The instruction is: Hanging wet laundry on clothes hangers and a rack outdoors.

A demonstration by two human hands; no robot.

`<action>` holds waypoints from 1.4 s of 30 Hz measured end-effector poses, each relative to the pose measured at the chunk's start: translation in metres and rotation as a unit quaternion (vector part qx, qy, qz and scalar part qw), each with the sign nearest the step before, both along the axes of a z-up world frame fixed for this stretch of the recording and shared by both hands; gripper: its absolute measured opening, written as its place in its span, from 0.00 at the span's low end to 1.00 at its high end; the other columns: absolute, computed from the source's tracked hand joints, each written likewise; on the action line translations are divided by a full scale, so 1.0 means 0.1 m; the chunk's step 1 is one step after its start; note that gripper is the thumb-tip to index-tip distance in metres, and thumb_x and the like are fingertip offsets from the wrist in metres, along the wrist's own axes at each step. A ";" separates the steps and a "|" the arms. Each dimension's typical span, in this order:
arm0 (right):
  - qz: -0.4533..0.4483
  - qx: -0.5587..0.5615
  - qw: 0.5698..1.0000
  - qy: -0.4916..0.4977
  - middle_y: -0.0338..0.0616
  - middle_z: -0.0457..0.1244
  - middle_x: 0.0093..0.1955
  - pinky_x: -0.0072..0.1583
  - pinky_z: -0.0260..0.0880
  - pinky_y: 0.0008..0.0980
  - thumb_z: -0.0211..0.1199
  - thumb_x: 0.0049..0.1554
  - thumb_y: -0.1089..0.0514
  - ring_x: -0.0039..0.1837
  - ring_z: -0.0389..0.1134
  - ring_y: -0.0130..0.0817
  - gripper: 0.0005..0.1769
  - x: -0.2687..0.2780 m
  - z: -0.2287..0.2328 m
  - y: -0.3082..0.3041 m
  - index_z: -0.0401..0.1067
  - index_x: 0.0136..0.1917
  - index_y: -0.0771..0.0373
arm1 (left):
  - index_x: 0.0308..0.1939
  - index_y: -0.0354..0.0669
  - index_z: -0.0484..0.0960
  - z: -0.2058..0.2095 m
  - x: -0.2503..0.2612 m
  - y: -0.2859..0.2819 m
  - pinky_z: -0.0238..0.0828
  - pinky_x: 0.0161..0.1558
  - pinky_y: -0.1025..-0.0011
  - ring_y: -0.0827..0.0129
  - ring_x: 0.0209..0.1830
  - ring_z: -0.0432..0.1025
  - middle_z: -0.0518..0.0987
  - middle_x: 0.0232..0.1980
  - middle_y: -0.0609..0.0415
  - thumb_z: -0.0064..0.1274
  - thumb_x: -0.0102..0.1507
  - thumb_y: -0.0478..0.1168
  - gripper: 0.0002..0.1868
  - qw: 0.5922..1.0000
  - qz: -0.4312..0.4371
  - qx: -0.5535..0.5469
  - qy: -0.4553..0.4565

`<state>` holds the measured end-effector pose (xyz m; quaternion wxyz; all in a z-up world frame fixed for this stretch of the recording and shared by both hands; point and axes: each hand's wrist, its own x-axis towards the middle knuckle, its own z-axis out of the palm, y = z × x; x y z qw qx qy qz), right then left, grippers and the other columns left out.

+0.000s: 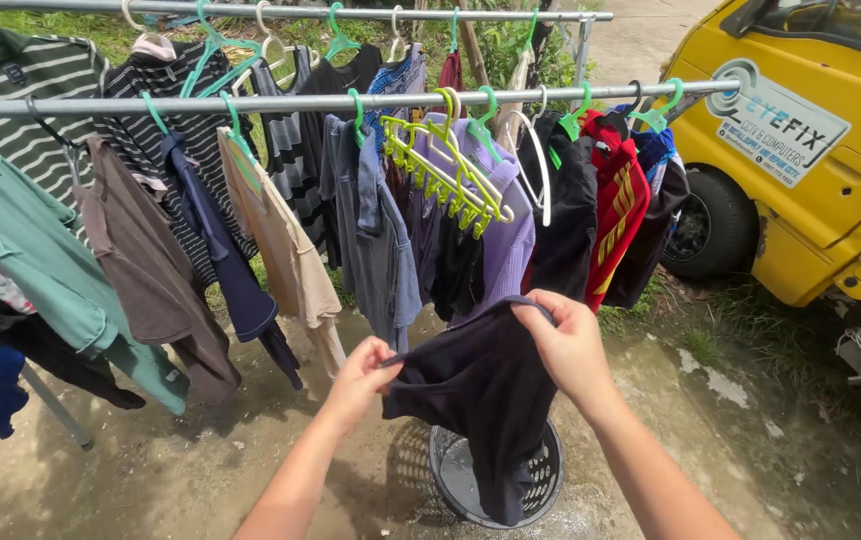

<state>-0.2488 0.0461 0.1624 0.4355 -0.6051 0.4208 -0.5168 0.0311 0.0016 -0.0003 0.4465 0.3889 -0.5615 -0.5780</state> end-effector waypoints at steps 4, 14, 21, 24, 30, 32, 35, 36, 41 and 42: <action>-0.110 0.030 0.991 0.064 0.27 0.63 0.33 0.38 0.57 0.21 0.62 0.60 0.57 0.35 0.58 0.14 0.11 0.10 0.01 -0.22 0.79 0.44 0.69 | 0.28 0.47 0.66 0.35 0.41 0.06 0.60 0.43 0.76 0.76 0.41 0.67 0.72 0.41 0.62 0.57 0.56 0.27 0.15 0.984 0.152 -0.077 0.046; -0.097 0.036 0.975 0.199 0.34 0.60 0.29 0.37 0.57 0.26 0.58 0.55 0.60 0.32 0.57 0.19 0.13 0.74 0.15 -0.66 0.80 0.49 0.65 | 0.64 0.53 0.80 1.69 0.94 0.47 0.63 0.54 0.50 0.42 0.64 0.64 0.61 0.77 0.42 0.55 0.41 0.26 0.44 0.769 0.250 -0.297 -0.509; -0.196 -0.090 0.945 0.245 0.39 0.66 0.33 0.42 0.64 0.28 0.57 0.53 0.62 0.36 0.65 0.25 0.13 1.62 0.08 -0.85 0.79 0.49 0.62 | 0.68 0.40 0.70 1.52 1.56 0.05 0.67 0.60 0.61 0.51 0.64 0.68 0.62 0.72 0.48 0.50 0.47 0.26 0.41 0.899 0.173 -0.219 -0.339; -0.144 -0.098 0.943 0.284 0.41 0.68 0.37 0.45 0.67 0.28 0.56 0.54 0.65 0.38 0.67 0.26 0.15 1.91 -0.28 -0.98 0.78 0.52 0.61 | 0.73 0.37 0.64 1.41 1.88 -0.07 0.65 0.58 0.60 0.46 0.62 0.66 0.64 0.69 0.45 0.50 0.48 0.25 0.45 0.875 0.096 -0.265 -0.393; -0.111 0.062 0.970 0.209 0.39 0.70 0.44 0.44 0.67 0.36 0.52 0.49 0.72 0.41 0.69 0.32 0.21 2.23 -0.22 -1.24 0.68 0.55 0.60 | 0.72 0.41 0.66 1.33 2.41 -0.45 0.65 0.57 0.77 0.59 0.57 0.71 0.70 0.60 0.50 0.42 0.48 0.22 0.44 0.935 0.082 -0.143 -0.315; -0.003 0.043 0.958 0.284 0.39 0.69 0.45 0.50 0.70 0.31 0.56 0.50 0.70 0.46 0.70 0.27 0.20 2.28 -0.14 -1.31 0.68 0.56 0.60 | 0.73 0.46 0.65 1.27 2.56 -0.54 0.65 0.54 0.79 0.62 0.53 0.72 0.69 0.62 0.53 0.44 0.50 0.24 0.45 0.934 0.101 -0.112 -0.325; 0.148 0.078 0.924 0.344 0.35 0.69 0.48 0.50 0.70 0.29 0.63 0.54 0.63 0.49 0.70 0.24 0.18 2.40 0.22 -1.35 0.71 0.58 0.58 | 0.74 0.43 0.63 0.97 2.81 -0.55 0.53 0.61 0.82 0.70 0.63 0.64 0.69 0.62 0.55 0.45 0.47 0.20 0.48 0.971 0.088 -0.113 -0.193; 0.151 0.073 0.923 0.347 0.35 0.69 0.48 0.50 0.70 0.29 0.63 0.54 0.63 0.49 0.70 0.24 0.18 2.39 0.27 -1.47 0.71 0.58 0.58 | 0.74 0.43 0.63 0.86 2.93 -0.52 0.53 0.61 0.82 0.70 0.63 0.64 0.69 0.62 0.55 0.45 0.47 0.20 0.48 0.970 0.093 -0.116 -0.191; 0.172 0.010 0.982 0.081 0.38 0.70 0.48 0.47 0.67 0.25 0.63 0.61 0.56 0.48 0.69 0.23 0.23 2.48 0.72 -2.32 0.67 0.69 0.57 | 0.76 0.37 0.58 0.51 3.40 -0.29 0.36 0.67 0.79 0.70 0.72 0.56 0.63 0.64 0.50 0.42 0.43 0.17 0.54 0.993 0.089 -0.063 -0.054; 0.192 0.005 0.977 0.087 0.38 0.70 0.48 0.47 0.67 0.25 0.63 0.61 0.56 0.48 0.69 0.23 0.23 2.58 0.87 -2.60 0.67 0.69 0.57 | 0.76 0.37 0.58 0.46 3.45 -0.27 0.36 0.67 0.79 0.70 0.72 0.56 0.63 0.64 0.50 0.42 0.43 0.17 0.54 0.991 0.110 -0.064 -0.050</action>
